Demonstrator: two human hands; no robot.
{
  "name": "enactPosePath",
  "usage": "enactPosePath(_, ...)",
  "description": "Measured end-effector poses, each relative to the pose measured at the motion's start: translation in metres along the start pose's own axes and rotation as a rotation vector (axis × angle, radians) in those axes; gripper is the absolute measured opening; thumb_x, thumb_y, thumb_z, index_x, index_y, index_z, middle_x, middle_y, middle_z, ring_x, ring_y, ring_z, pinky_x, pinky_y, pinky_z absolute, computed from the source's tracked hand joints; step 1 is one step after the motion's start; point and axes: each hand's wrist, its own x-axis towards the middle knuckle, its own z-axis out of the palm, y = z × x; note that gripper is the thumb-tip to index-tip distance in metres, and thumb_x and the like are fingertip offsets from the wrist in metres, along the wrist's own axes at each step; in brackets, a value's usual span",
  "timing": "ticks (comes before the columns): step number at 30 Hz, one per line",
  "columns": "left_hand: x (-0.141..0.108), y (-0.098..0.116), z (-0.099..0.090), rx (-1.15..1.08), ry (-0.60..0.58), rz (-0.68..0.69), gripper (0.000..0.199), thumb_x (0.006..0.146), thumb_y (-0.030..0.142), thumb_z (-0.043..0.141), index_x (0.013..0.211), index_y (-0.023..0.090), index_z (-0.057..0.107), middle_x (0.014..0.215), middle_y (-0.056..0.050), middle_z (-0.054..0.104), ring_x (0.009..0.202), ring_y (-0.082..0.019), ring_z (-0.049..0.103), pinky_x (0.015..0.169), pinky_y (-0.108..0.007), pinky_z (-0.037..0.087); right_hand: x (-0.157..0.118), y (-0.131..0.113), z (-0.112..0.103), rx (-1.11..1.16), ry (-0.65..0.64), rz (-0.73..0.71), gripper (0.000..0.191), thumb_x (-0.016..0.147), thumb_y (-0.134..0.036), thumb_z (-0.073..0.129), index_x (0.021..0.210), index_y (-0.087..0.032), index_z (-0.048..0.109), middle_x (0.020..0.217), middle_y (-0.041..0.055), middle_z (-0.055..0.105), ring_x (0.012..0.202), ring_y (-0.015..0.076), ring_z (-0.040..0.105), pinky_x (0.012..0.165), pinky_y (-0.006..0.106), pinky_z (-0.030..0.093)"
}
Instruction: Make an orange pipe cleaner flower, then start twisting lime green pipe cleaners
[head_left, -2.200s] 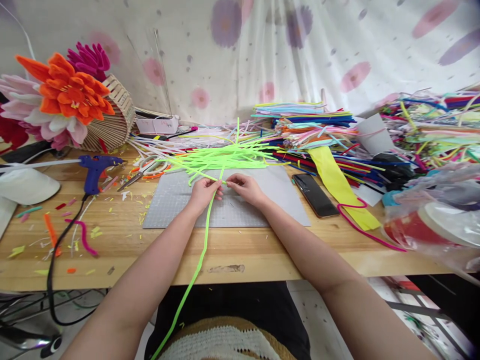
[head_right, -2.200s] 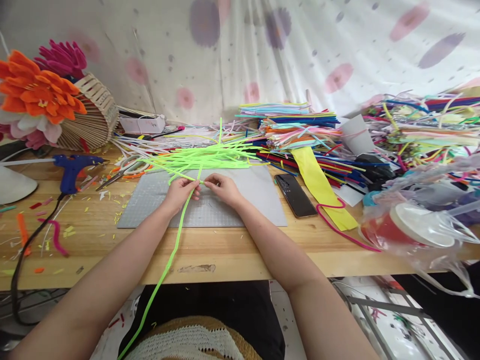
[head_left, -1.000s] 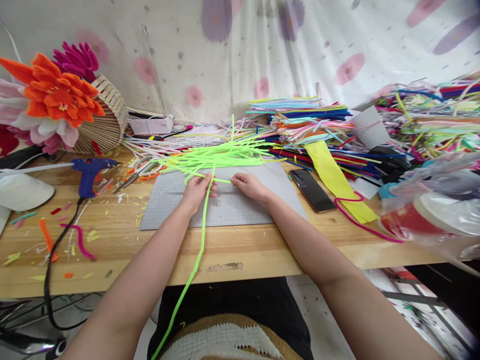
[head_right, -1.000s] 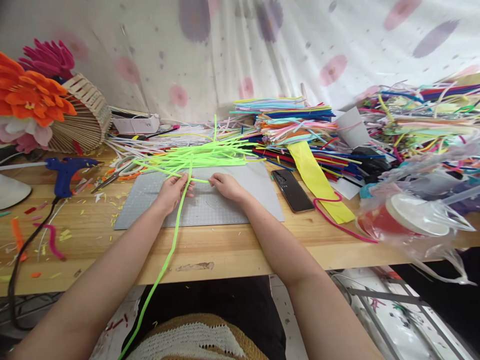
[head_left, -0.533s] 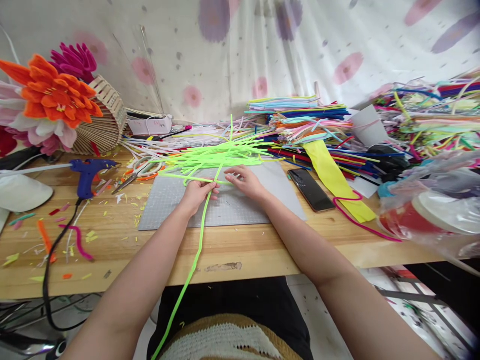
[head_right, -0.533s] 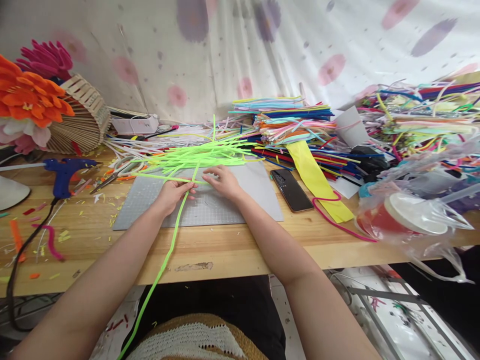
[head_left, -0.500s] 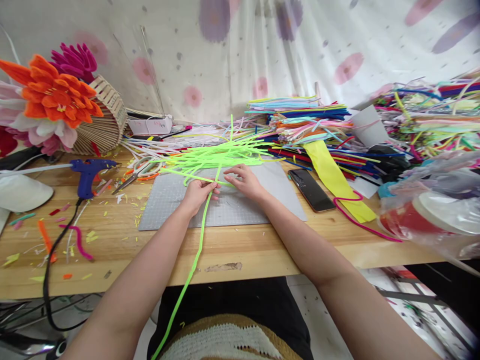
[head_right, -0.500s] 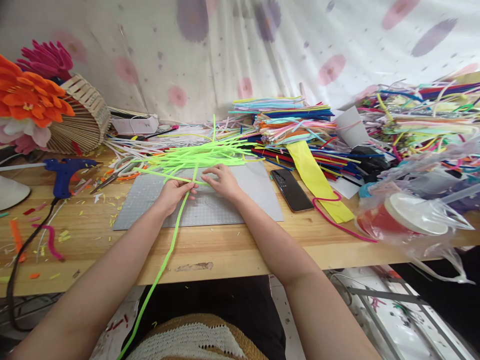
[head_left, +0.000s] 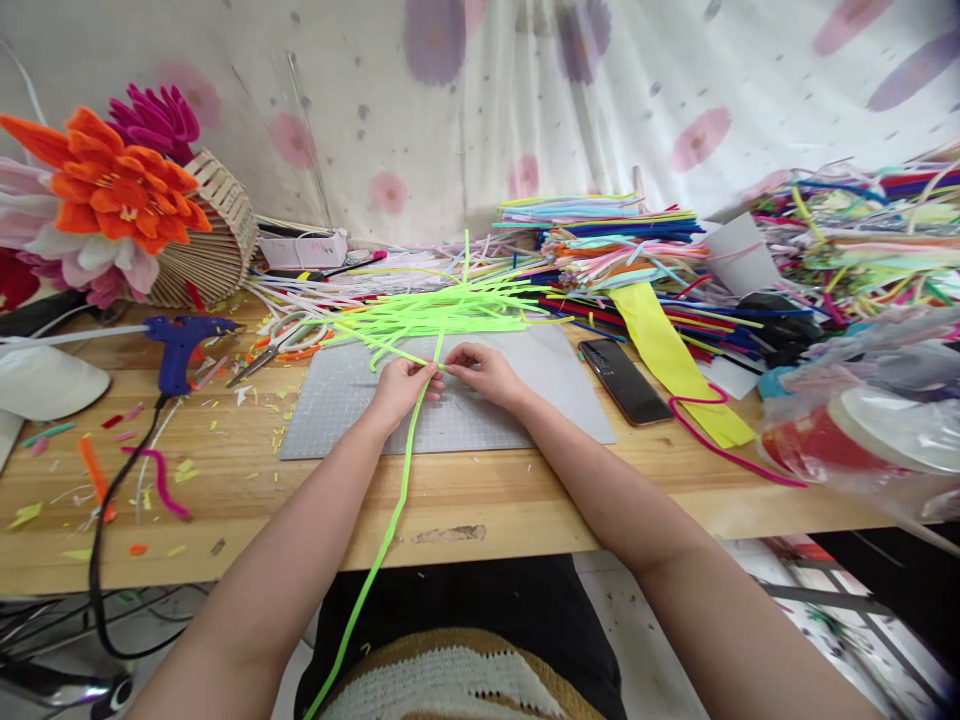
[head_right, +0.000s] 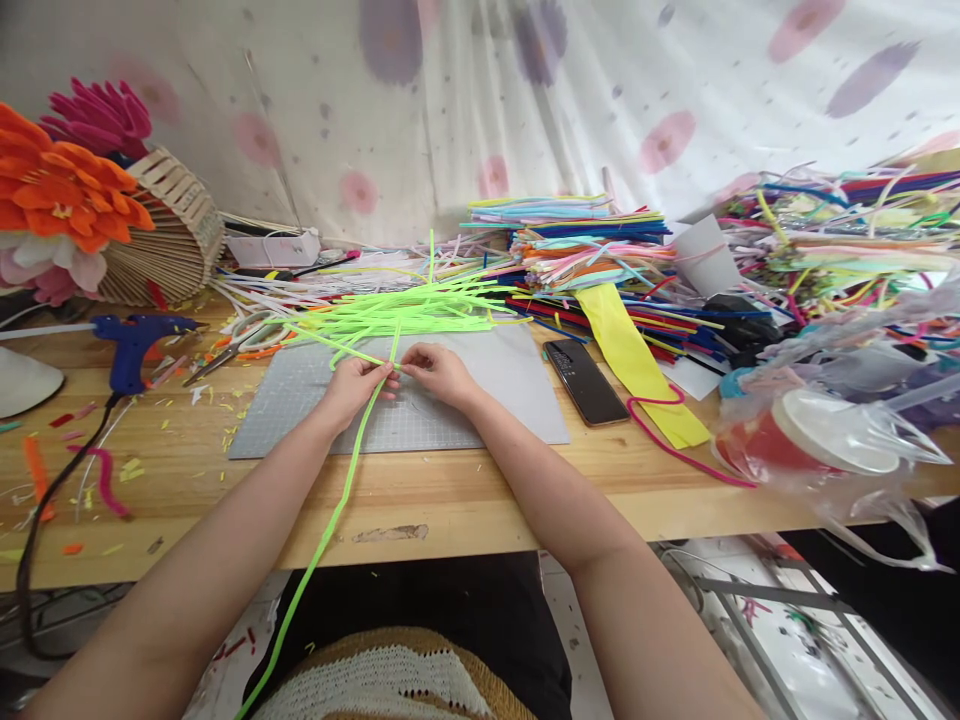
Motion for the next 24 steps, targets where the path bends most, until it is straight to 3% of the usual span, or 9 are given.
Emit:
enactPosePath(12, -0.0014, 0.0019, 0.0022, 0.072, 0.012, -0.031, 0.011, 0.076, 0.01, 0.057, 0.065, 0.01, 0.054, 0.049, 0.001, 0.056, 0.039, -0.009, 0.053, 0.041, -0.021, 0.046, -0.0032, 0.0016, -0.0009, 0.039, -0.049, 0.062, 0.022, 0.072, -0.039, 0.055, 0.074, -0.017, 0.057, 0.063, -0.0021, 0.052, 0.056, 0.0084, 0.041, 0.056, 0.023, 0.033)
enactPosePath(20, -0.0016, 0.0012, 0.0007, 0.038, -0.01, -0.019, 0.012, 0.075, 0.013, 0.058, 0.063, 0.009, 0.056, 0.049, 0.001, 0.057, 0.039, -0.008, 0.053, 0.041, -0.019, 0.046, -0.0047, -0.0011, -0.0025, 0.022, -0.097, 0.06, 0.029, 0.076, -0.044, 0.051, 0.077, -0.016, 0.058, 0.067, -0.0004, 0.055, 0.059, 0.0092, 0.043, 0.058, 0.022, 0.036)
enactPosePath(24, 0.0005, 0.0004, -0.0012, -0.014, -0.011, -0.021, 0.009, 0.076, 0.016, 0.058, 0.07, 0.009, 0.058, 0.057, -0.002, 0.061, 0.047, -0.01, 0.058, 0.042, -0.02, 0.048, -0.004, 0.0003, -0.004, -0.032, -0.082, 0.037, 0.034, 0.083, -0.043, 0.039, 0.069, -0.017, 0.055, 0.066, 0.0001, 0.056, 0.061, 0.01, 0.045, 0.063, 0.024, 0.036)
